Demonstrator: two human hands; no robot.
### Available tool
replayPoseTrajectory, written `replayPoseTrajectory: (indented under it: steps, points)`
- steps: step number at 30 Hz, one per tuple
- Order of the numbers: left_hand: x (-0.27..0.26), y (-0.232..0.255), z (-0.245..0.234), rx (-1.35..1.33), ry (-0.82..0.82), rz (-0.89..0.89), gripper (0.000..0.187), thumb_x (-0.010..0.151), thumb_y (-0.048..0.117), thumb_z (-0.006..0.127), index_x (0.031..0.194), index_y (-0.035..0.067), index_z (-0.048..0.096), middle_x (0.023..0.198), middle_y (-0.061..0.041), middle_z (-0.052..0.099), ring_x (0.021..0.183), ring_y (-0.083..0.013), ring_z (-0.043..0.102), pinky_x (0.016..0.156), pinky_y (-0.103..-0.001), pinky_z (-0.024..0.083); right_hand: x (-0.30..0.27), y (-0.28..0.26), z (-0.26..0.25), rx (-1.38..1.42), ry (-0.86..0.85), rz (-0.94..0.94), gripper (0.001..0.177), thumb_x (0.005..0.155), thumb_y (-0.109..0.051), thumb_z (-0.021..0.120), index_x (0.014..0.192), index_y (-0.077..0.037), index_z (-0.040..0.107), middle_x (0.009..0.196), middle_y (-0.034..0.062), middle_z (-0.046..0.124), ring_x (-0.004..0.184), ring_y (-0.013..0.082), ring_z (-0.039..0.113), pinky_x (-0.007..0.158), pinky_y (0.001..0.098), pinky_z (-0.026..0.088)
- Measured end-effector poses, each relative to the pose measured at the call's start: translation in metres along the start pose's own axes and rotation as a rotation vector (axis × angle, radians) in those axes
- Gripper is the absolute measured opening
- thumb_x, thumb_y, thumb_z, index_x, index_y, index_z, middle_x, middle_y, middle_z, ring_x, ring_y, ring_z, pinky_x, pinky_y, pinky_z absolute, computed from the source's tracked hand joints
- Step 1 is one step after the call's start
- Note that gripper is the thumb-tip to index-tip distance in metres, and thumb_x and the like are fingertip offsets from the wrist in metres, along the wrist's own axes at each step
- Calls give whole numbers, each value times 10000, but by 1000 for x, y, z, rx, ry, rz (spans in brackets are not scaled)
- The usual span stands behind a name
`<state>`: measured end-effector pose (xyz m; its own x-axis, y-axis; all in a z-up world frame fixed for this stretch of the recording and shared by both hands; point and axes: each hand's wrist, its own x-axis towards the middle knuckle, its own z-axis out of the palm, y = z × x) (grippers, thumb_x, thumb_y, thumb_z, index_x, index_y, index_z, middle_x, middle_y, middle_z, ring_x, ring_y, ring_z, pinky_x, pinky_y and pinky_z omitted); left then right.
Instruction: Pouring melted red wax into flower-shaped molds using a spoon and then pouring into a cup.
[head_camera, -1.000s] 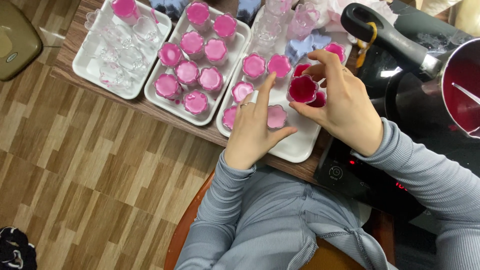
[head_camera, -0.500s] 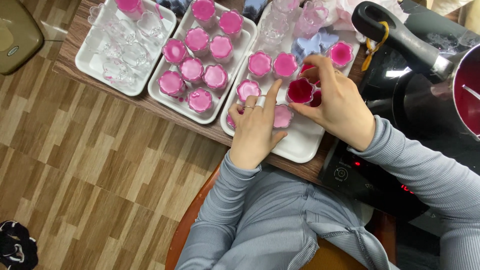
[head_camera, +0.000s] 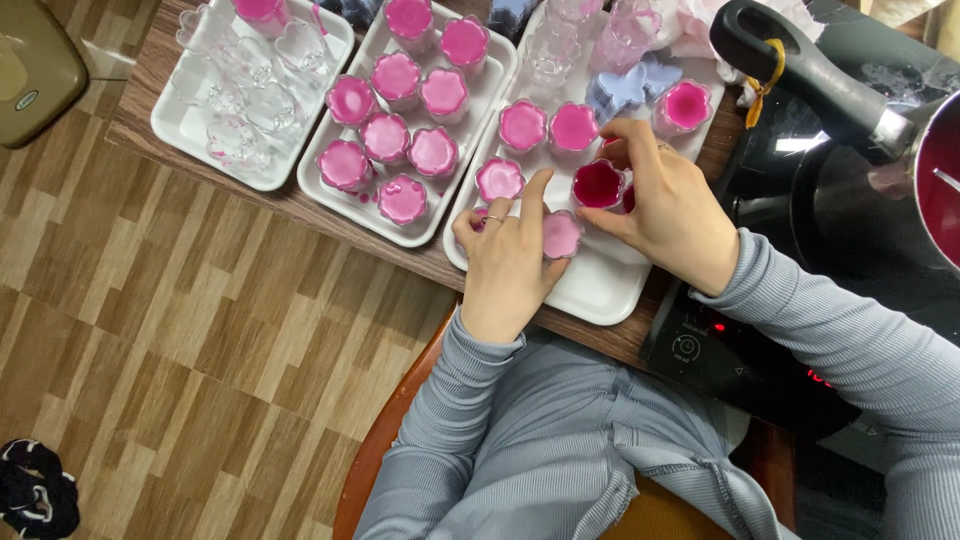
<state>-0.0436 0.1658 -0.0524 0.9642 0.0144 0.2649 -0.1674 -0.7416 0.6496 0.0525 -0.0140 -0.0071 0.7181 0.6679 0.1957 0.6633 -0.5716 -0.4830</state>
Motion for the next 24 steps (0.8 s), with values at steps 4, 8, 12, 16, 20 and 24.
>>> replayPoseTrajectory:
  steps: [4, 8, 12, 16, 20, 24]
  points:
    - [0, 0, -3, 24, 4, 0, 898, 702, 205, 883, 1458, 92, 410, 841, -67, 694, 1075, -269, 605, 918, -514, 294, 0, 1, 3, 9, -21, -8, 743, 806, -211, 880, 1336, 21, 415, 1169, 244, 690, 1031, 373, 708, 857, 424, 576]
    - [-1, 1, -6, 54, -6, -6, 871, 704, 207, 886, 1442, 110, 433, 793, -74, 683, 1097, -274, 603, 918, -519, 294, 0, 2, 6, 2, -31, -2, 749, 801, -221, 874, 1338, 25, 414, 1162, 239, 694, 1033, 380, 699, 866, 435, 562]
    - [-2, 1, -6, 43, -18, -17, 841, 707, 207, 878, 1423, 112, 446, 809, -77, 688, 1100, -272, 600, 897, -507, 293, 0, 1, 7, -81, -50, -21, 769, 789, -252, 869, 1356, 16, 423, 1136, 201, 713, 1050, 352, 688, 991, 459, 483]
    - [-4, 0, -7, 66, -35, -31, 793, 734, 212, 873, 1410, 110, 473, 754, -88, 666, 1120, -269, 602, 924, -509, 296, -1, 3, 11, -96, -64, -28, 780, 808, -282, 863, 1375, 19, 419, 1136, 188, 712, 1092, 333, 677, 1056, 466, 413]
    - [-7, -1, -5, 82, -21, -24, 703, 756, 234, 863, 1359, 104, 527, 830, -98, 679, 1131, -281, 587, 918, -502, 299, -1, 4, 14, -119, -75, -20, 754, 811, -276, 851, 1364, 8, 426, 1145, 177, 716, 1109, 322, 678, 1069, 470, 393]
    - [-7, -1, -5, 92, -22, -4, 648, 756, 237, 858, 1315, 89, 566, 916, -99, 696, 1150, -283, 581, 943, -522, 294, -1, 3, 15, -139, -79, -25, 750, 809, -281, 852, 1358, 3, 427, 1137, 172, 719, 1095, 321, 681, 1077, 474, 390]
